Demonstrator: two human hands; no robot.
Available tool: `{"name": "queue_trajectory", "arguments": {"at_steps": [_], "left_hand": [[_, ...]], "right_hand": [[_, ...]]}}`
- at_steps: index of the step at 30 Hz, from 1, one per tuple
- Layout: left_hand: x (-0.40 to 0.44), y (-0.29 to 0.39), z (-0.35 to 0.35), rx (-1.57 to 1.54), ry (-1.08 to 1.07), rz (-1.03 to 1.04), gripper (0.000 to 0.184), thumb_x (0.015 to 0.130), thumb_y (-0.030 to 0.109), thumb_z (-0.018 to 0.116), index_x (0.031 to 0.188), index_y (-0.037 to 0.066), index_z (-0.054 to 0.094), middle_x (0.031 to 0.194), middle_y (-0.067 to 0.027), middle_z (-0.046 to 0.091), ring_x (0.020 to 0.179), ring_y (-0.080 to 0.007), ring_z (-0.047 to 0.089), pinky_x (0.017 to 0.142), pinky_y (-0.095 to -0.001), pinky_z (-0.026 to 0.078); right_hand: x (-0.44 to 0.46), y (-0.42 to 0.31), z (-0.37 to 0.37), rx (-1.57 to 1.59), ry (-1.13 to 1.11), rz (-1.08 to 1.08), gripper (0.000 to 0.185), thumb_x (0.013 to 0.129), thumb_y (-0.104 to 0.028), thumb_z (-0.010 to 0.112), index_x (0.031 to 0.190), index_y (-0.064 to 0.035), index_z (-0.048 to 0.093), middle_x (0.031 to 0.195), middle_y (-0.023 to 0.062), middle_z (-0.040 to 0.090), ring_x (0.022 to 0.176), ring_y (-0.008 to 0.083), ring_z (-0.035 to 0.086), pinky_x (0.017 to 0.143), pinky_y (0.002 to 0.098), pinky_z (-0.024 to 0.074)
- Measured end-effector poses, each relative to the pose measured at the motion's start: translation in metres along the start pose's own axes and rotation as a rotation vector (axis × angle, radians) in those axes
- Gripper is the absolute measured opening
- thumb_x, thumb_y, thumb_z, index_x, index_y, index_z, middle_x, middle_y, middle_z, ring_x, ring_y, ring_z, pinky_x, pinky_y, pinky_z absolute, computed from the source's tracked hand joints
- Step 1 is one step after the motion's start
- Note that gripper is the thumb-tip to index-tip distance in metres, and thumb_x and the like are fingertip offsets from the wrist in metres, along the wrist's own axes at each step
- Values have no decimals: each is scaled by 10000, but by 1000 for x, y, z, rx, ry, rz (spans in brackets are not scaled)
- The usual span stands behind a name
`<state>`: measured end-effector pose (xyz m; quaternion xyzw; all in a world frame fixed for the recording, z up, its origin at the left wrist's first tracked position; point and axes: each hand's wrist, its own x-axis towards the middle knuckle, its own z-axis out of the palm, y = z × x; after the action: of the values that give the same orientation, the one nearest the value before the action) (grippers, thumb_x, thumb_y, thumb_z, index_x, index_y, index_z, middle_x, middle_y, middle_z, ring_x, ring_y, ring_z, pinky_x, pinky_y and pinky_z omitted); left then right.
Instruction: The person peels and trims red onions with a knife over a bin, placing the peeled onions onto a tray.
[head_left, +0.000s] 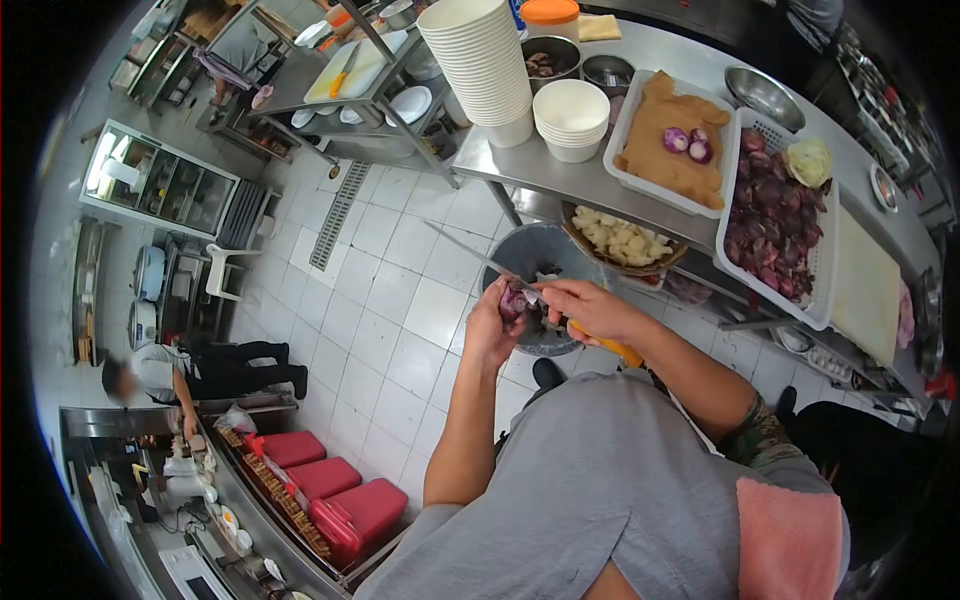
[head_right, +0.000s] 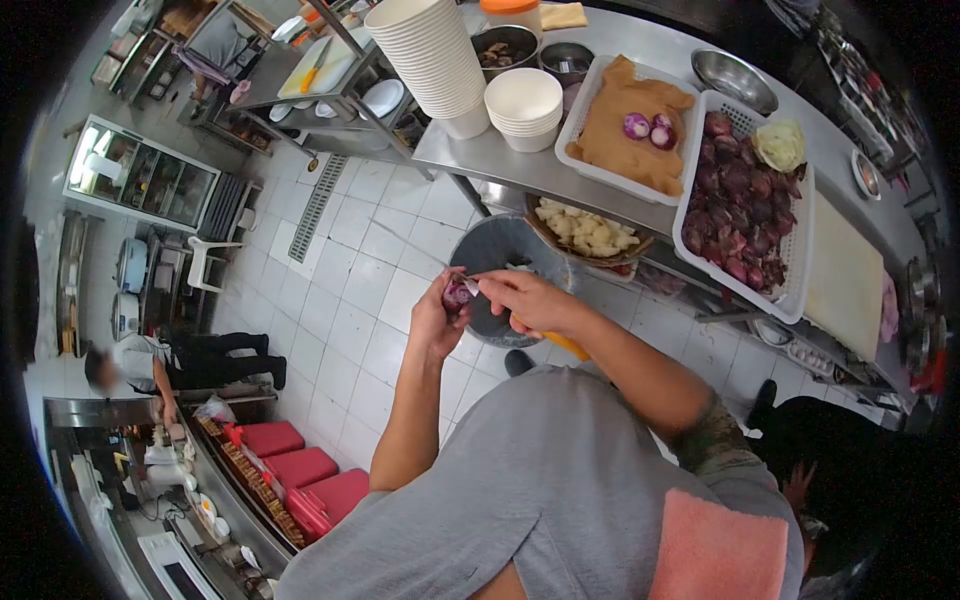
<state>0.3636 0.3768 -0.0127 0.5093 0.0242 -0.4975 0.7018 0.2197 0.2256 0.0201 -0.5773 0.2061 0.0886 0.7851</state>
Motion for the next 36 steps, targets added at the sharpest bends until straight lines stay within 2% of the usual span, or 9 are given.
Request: {"name": "queue_trajectory", "arguments": {"at_steps": [8,13,17,23,26,29,32,35,36], "left_hand": [[5,-8,-15,6,-112,43,290,1030,348,533,1190,109,573,907,19,602,729,-87,555,559,-226,432],[21,-24,-20,-20,-13,135,381,947,249,684,1248,89,514,973,-5,606,785,-97,568,635,-255,469],[16,-21,-26,23,-33,141,444,890,143,729,1265,73,503,1020,-46,610,823,-126,593,692,-288,501],[4,-19,-28,-24,-243,199,486,803,97,623,1279,67,531,1208,-102,590,893,-176,589,752,-318,500],[2,-13,-25,-106,-358,207,510,762,83,571,1270,70,528,1218,-108,589,908,-203,588,754,-336,495],[14,-18,-43,-164,-429,203,494,810,125,623,1286,76,500,1203,-106,589,926,-214,583,755,-335,485],[13,-17,-41,-90,-293,238,509,845,164,699,1297,80,482,1179,-82,580,940,-189,574,762,-316,482],[12,-16,-39,43,-242,279,559,844,151,761,1319,74,476,1160,-56,566,968,-166,569,780,-305,486],[9,-15,-38,57,-238,281,574,840,131,764,1328,72,467,1151,-52,567,967,-158,569,795,-300,488]], "right_hand": [[8,-9,-4,15,82,34,499,1037,-429,491,1435,-129,483,918,20,523,533,60,476,397,212,360],[4,-11,4,-95,9,-4,468,1042,-407,485,1426,-139,494,918,17,521,536,61,476,402,215,358],[5,-11,-7,12,173,-26,493,1012,-436,538,1400,-133,525,921,33,543,496,68,472,386,225,351],[10,-11,-26,20,243,-51,509,1003,-468,538,1389,-138,520,944,46,542,510,62,464,395,224,357],[15,-11,-26,3,315,-16,522,999,-476,537,1383,-123,515,962,63,549,525,66,474,412,226,377],[28,2,-34,-34,327,8,573,997,-493,529,1426,-117,482,982,80,557,536,79,475,425,239,396],[28,3,-33,-165,199,58,637,992,-496,543,1490,-118,420,965,77,579,561,101,490,470,253,416],[15,-4,-13,-281,106,-117,686,989,-478,569,1533,-118,356,928,57,598,582,115,493,509,259,416],[10,-10,-10,-300,30,-133,676,985,-434,598,1530,-112,359,902,56,621,654,139,536,601,282,450]]}}
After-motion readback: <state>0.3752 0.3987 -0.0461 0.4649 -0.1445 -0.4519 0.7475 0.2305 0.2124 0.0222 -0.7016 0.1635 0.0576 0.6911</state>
